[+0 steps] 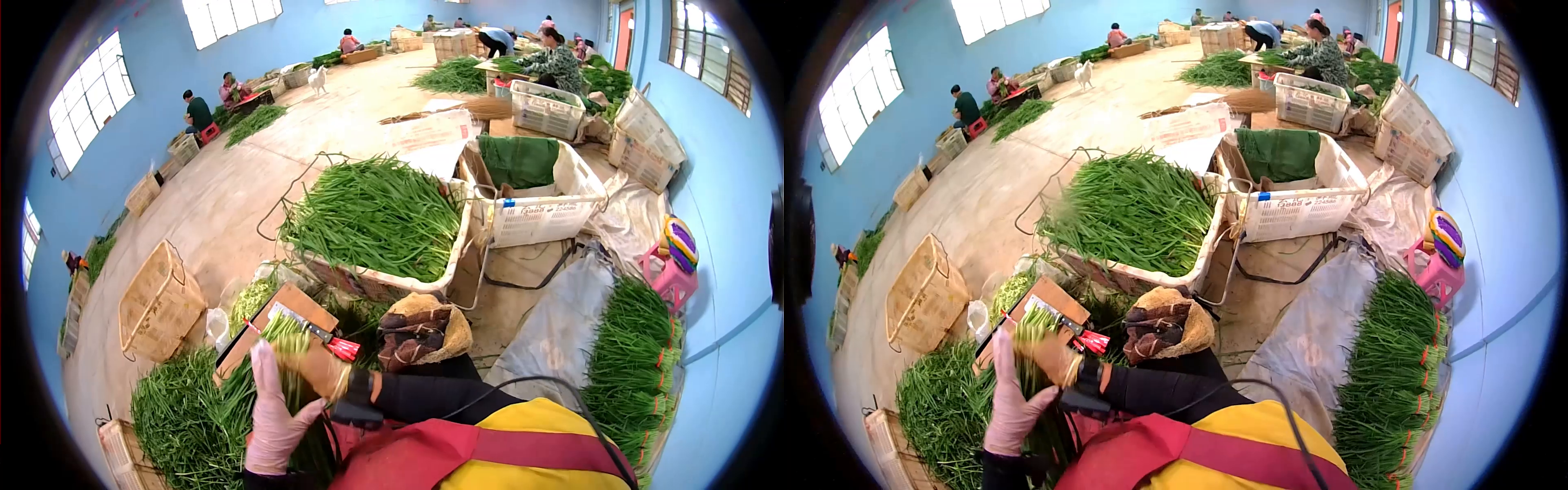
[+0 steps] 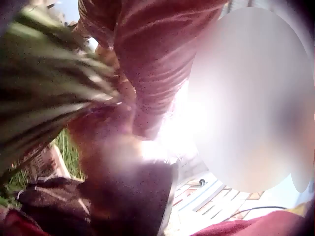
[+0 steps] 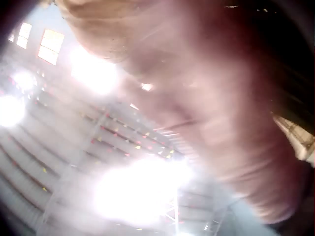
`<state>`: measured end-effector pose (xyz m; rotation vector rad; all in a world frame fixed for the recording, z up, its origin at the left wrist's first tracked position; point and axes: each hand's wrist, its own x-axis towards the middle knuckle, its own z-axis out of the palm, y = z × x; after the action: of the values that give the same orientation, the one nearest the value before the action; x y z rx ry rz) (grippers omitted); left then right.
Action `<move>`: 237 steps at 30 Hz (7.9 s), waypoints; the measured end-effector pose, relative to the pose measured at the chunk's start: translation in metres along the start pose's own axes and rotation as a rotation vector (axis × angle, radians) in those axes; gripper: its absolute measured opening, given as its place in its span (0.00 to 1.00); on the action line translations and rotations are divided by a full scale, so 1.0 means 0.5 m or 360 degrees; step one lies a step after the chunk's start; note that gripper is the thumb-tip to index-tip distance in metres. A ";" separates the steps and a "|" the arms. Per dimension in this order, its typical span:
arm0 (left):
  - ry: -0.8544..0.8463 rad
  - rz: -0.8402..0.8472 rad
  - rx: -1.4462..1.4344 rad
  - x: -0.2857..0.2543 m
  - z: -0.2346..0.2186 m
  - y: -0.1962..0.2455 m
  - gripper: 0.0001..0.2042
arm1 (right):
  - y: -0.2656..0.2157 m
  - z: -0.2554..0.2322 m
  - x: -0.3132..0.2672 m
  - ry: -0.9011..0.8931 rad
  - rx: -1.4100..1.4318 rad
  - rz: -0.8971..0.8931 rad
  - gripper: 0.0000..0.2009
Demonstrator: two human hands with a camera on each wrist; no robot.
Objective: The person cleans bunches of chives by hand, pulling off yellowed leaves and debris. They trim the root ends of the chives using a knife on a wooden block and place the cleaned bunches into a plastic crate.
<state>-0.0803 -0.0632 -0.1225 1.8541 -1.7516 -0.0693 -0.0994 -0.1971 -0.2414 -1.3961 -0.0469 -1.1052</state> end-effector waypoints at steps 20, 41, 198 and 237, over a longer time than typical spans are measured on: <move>0.0671 -0.0204 -0.0486 -0.073 -0.109 -0.019 0.45 | -0.221 0.064 0.197 -0.0018 0.1011 0.0127 0.12; 0.0694 -0.0170 0.0580 0.016 -0.230 -0.409 0.28 | -0.108 -0.082 0.320 0.0236 0.0449 0.0002 0.13; -0.0342 -0.1155 0.0427 0.050 0.230 -0.716 0.62 | 0.478 -0.075 -0.010 -0.1323 -0.1605 0.1011 0.07; -0.0192 -0.1133 0.0038 0.098 0.214 -0.764 0.27 | 0.733 0.084 0.329 -0.0889 -0.1499 0.1207 0.15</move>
<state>0.2249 -0.1605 -0.3617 2.4416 -1.0798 -0.4405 0.2434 -0.3362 -0.4032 -2.2490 0.6247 -0.0231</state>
